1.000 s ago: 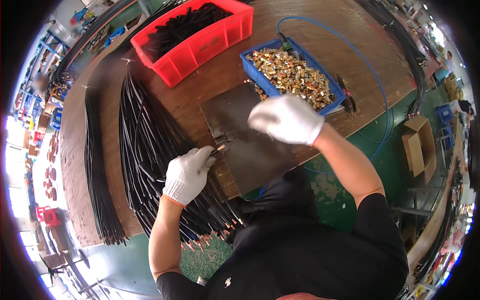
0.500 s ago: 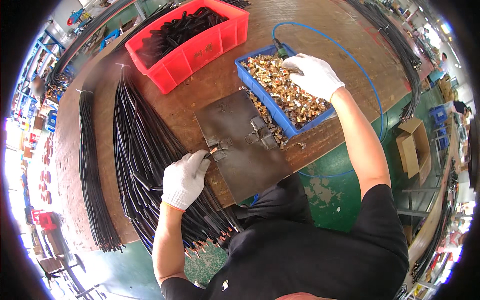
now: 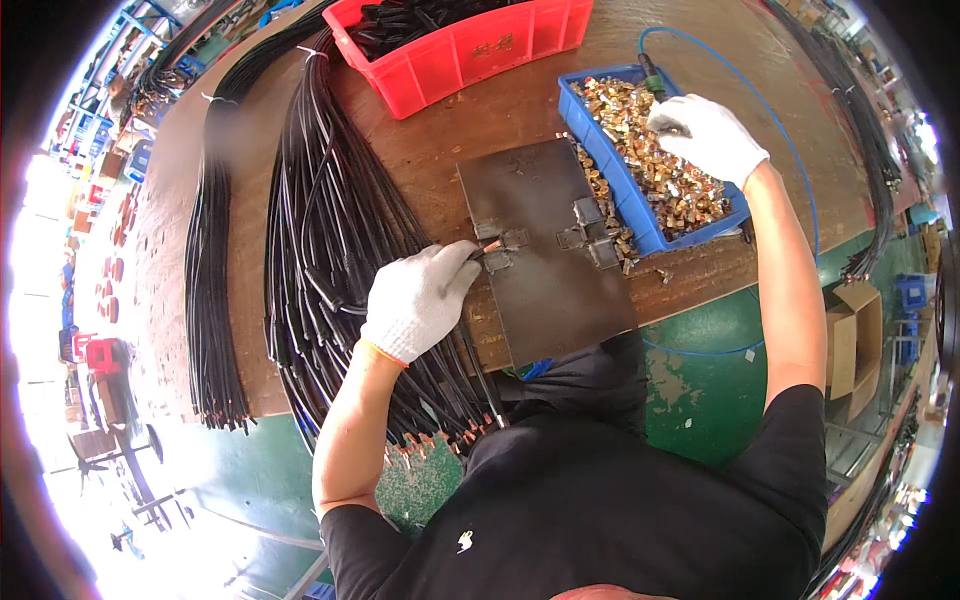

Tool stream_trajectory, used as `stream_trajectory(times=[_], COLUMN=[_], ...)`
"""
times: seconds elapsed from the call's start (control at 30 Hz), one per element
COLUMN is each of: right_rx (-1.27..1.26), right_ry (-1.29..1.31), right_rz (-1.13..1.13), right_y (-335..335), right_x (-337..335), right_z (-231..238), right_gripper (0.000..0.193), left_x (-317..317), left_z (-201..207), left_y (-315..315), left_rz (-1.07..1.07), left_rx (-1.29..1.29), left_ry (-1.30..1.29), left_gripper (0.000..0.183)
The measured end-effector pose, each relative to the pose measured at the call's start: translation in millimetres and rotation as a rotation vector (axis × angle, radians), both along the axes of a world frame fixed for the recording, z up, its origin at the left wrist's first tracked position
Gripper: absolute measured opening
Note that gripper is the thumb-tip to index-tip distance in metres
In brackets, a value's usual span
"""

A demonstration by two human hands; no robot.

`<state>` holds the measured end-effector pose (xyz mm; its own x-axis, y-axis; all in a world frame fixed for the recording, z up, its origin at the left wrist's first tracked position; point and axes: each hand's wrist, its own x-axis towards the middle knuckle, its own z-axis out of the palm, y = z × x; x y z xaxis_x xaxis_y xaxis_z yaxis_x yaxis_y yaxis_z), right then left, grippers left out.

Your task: The worker is assembling wire harnesses by attaching connectors to cables and using a pneumatic crimping tool to secure terminals.

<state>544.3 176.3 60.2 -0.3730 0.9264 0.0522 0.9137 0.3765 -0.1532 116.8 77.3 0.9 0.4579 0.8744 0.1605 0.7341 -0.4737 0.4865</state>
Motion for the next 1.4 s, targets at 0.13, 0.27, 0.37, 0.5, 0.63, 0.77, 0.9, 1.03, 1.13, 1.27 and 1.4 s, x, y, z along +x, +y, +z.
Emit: stream_trajectory(times=[0.13, 0.27, 0.37, 0.5, 0.63, 0.77, 0.9, 1.03, 1.13, 1.27, 1.4], right_rx=[-0.031, -0.016, 0.067, 0.009, -0.452, -0.736, -0.837, -0.989, -1.029, -1.033, -1.079], right_ry=[-0.076, -0.014, 0.244, 1.165, 1.401, 1.539, 1.689, 1.853, 1.943, 1.965, 1.953], right_rz=[0.017, -0.046, -0.204, -0.230, -0.084, -0.206, -0.197, -0.222, -0.239, -0.237, -0.197], right_y=[-1.0, -2.5, -11.6, -27.1, -68.6, -82.3, -86.0, -85.7, -83.1, -84.9, -85.6], right_x=[-5.3, -11.2, -13.2, -12.2, -87.0, -139.8, -162.7, -162.4, -163.7, -169.2, -174.8], right_z=[1.3, 5.9, 6.6, -2.2, -11.0, -46.7, -83.7, -91.9, -102.1, -107.1, -106.6], right_gripper=[0.026, 0.026, 0.025, 0.021, 0.016, 0.015, 0.023, 0.024, 0.025, 0.025, 0.025], left_x=[0.4, 1.1, -0.4, 5.3, 2.6, 2.5, 3.9, 6.2, 5.8, 5.7, 5.9], left_z=[-0.9, 2.7, -0.3, 2.5, 4.6, 6.9, 4.8, 5.9, 6.1, 7.6, 4.8], left_y=[-2.0, -1.7, -2.1, 2.8, 3.2, 5.3, 3.9, 5.2, 4.5, 4.2, 5.3], left_rz=[0.020, 0.038, 0.021, 0.009, -0.008, -0.051, -0.063, -0.055, -0.046, -0.039, -0.039], left_rx=[0.005, -0.030, 0.013, 0.019, -0.035, -0.039, -0.026, -0.071, -0.052, -0.019, -0.001], left_ry=[0.000, 0.006, -0.039, -0.043, -0.031, -0.050, -0.126, -0.085, -0.126, -0.134, -0.154], left_gripper=[0.021, 0.021, 0.023, 0.024, 0.026, 0.028, 0.033, 0.038, 0.041, 0.041, 0.042])
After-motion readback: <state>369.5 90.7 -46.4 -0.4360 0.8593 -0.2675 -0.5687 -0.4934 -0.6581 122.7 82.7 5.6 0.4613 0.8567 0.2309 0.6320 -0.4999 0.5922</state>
